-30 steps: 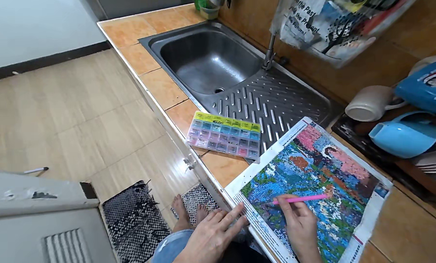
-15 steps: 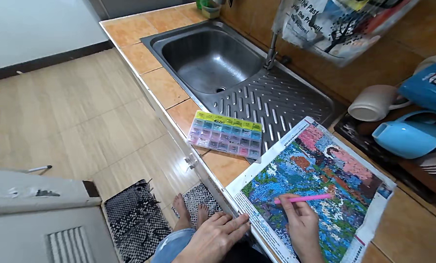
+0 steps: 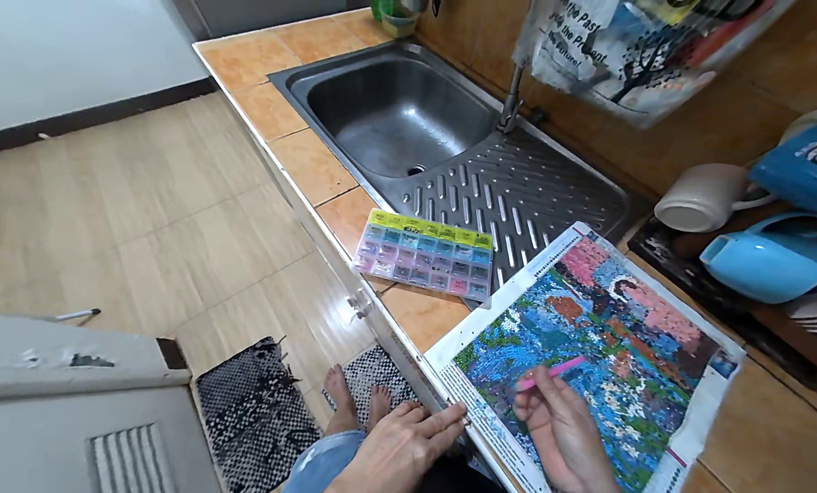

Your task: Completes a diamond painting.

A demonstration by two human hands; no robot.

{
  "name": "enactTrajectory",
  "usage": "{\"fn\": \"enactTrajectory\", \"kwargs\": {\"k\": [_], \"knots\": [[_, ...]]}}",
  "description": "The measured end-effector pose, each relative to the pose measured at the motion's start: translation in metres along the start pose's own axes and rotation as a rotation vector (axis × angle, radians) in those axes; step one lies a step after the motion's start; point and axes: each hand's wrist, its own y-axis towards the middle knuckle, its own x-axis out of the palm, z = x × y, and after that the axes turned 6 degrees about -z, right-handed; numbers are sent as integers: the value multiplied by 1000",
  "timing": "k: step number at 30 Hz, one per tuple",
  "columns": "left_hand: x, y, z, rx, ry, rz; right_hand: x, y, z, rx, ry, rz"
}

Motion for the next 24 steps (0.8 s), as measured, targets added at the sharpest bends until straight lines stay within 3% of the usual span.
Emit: {"fn": "enactTrajectory", "kwargs": {"k": [5,15,17,21,24], "knots": [[-3,1,1,-15,-46,-27,8,-5,-11,110,114,3],[-2,-1,2,-24,-54,-18,8,-5,-9,137,148,-6],[-2,-1,2,-23,-64,-21,7,-6,-5,37,44,6],[-2,-2,1,-22,-82,-25,-5,-5,18,-385,-304,-83],[0,-2,1,-24,-86,-27,-12,-3,33,-593,-442,-158]]}}
